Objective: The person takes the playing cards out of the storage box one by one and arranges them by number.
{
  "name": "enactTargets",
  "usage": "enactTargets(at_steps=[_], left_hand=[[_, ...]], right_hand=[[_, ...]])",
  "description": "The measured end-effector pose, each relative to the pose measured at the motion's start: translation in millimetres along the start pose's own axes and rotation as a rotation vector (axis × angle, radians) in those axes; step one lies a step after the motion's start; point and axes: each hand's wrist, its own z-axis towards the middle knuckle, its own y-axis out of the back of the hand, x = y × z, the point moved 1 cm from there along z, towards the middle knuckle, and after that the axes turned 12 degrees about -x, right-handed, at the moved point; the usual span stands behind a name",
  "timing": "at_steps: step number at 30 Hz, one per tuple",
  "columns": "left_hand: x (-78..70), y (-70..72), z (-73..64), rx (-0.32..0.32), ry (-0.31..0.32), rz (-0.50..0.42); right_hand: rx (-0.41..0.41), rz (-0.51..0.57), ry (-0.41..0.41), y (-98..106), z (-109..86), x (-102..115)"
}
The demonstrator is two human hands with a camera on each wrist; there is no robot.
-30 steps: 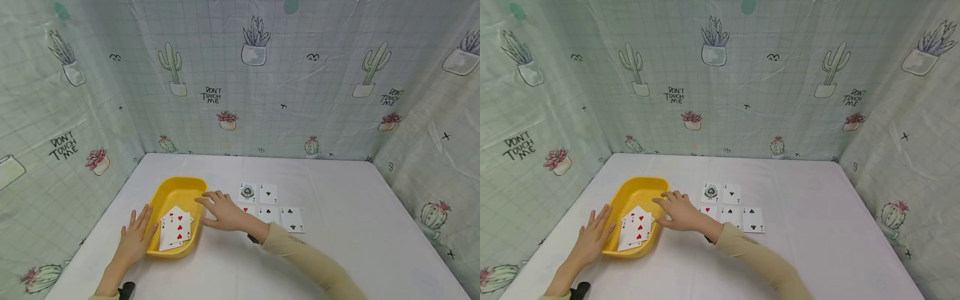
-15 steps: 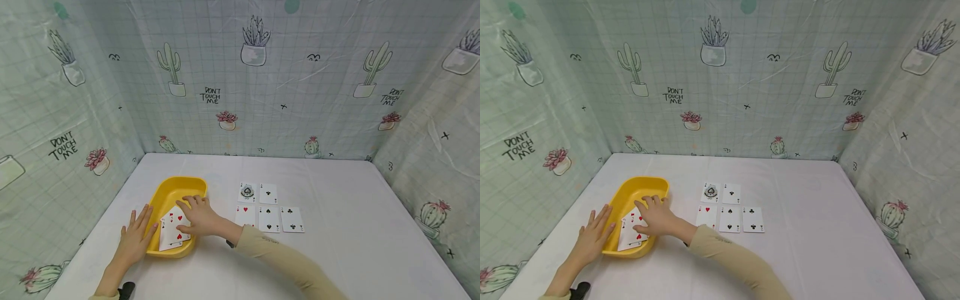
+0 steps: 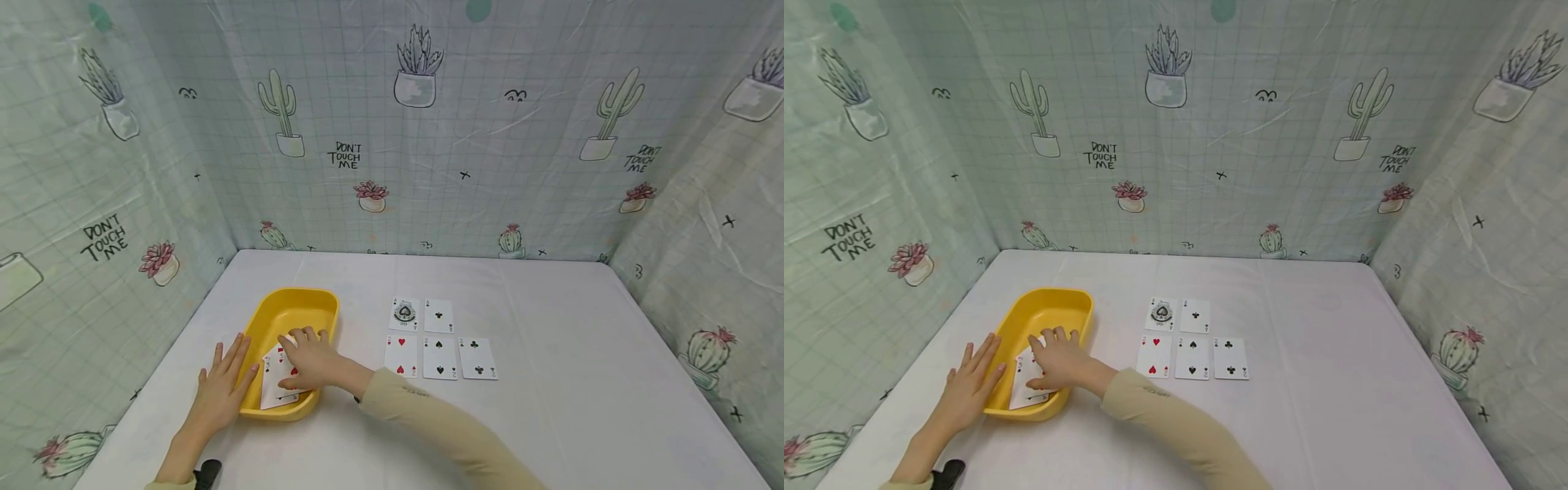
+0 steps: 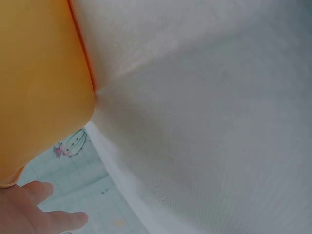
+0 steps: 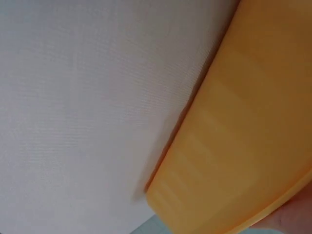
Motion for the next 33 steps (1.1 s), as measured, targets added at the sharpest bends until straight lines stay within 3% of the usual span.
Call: enactTargets(at_steps=[7,22,33], left_hand=[[0.0,-0.2,-0.2,-0.013,-0.011,-0.001],[0.7,-2.0,0.4,-0.017,-0.009,-0.005],[0.2,-0.2,-1.4,-0.013,-0.018,-0.004]], right_hand=[[0.048,-0.012,0.019,-5.1,6.2,0.8],[0.264,-0.110,-0.029,-21.4,21.3,4.4],[0.254,-0.100,-0.032,-19.1,20.8,8.1]])
